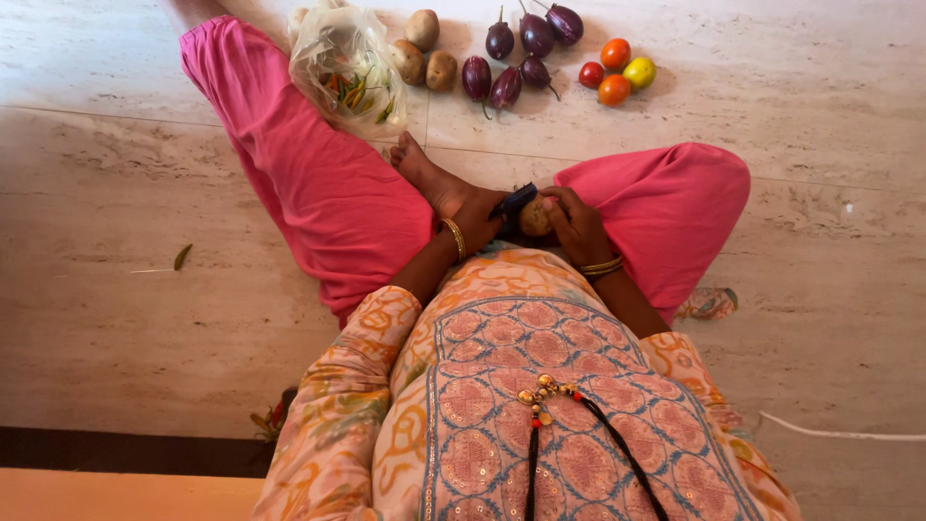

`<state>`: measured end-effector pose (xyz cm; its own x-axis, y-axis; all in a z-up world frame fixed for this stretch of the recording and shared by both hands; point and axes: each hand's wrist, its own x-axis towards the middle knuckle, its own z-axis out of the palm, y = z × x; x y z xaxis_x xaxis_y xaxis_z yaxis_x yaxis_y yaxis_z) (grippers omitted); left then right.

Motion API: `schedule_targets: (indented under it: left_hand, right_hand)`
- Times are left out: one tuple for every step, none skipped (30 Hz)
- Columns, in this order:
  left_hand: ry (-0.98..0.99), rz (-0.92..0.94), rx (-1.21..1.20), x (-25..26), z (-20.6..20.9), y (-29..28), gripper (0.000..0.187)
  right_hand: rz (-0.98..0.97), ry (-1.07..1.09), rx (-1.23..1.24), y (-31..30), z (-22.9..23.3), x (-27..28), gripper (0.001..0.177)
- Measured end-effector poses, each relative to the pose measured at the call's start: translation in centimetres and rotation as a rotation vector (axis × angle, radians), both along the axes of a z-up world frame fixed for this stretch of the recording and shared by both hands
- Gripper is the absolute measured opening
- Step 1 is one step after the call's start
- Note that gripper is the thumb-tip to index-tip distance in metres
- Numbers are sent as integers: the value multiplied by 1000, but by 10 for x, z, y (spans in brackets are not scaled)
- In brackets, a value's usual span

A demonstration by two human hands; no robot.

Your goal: The person sits on the floor and peels a tomato and a potato using a peeler. They handle the vegetables one at a time, rotating them to remove the skin, and place the peeled items back on the floor among other vegetables.

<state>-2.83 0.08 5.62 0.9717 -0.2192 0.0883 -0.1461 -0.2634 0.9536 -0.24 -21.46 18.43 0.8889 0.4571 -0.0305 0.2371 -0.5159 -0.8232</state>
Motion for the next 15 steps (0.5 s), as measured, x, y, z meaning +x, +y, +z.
schedule_targets:
  left_hand:
    - [-21,2,2,0,1,1,33]
    - [-42,3,5,1,2,1,34]
    - [-62,4,7,0,2,1,35]
    - [-68,3,5,0,3,1,36]
    - [-73,2,2,-1,3,1,37]
    - [-79,1,-1,-1,4,0,38]
    - [-72,3,-7,-3,5,0,39]
    - [-68,5,-15,-3,6,0,40]
    - [-64,8,-22,-4,7,0,41]
    - [-73,3,-30,-5,7,0,42]
    - [-82,-2,-39,-5,7,-1,44]
    - [-92,-6,-47,-5,7,-1,45]
    - [-75,-11,-69,-4,7,0,44]
    - [-56,-17,-93,-4,6,0,43]
    - [-38,-23,-116,-4,4,0,42]
  right_hand:
    - [10,-18,16,-1,-1,2,32]
    - [18,-36,31,-1,-2,2,31]
    - [20,-21,12,-1,-4,3,31]
    - [21,-9,-8,-2,-4,3,31]
    - [21,3,-29,-2,-4,3,31]
    - [25,-10,-24,-3,-4,3,31]
    - [29,-23,-19,-3,-4,3,31]
    - [34,-38,-15,-3,-3,3,31]
    - [36,-42,-12,-3,-2,4,31]
    - [39,-45,-11,-3,-2,4,31]
    - [41,-47,-9,-4,-1,3,31]
    - [47,-57,3,-4,-1,3,31]
    - [53,-67,16,-4,0,3,31]
    - [58,-76,27,-5,0,2,31]
    - [47,-60,16,-5,0,1,32]
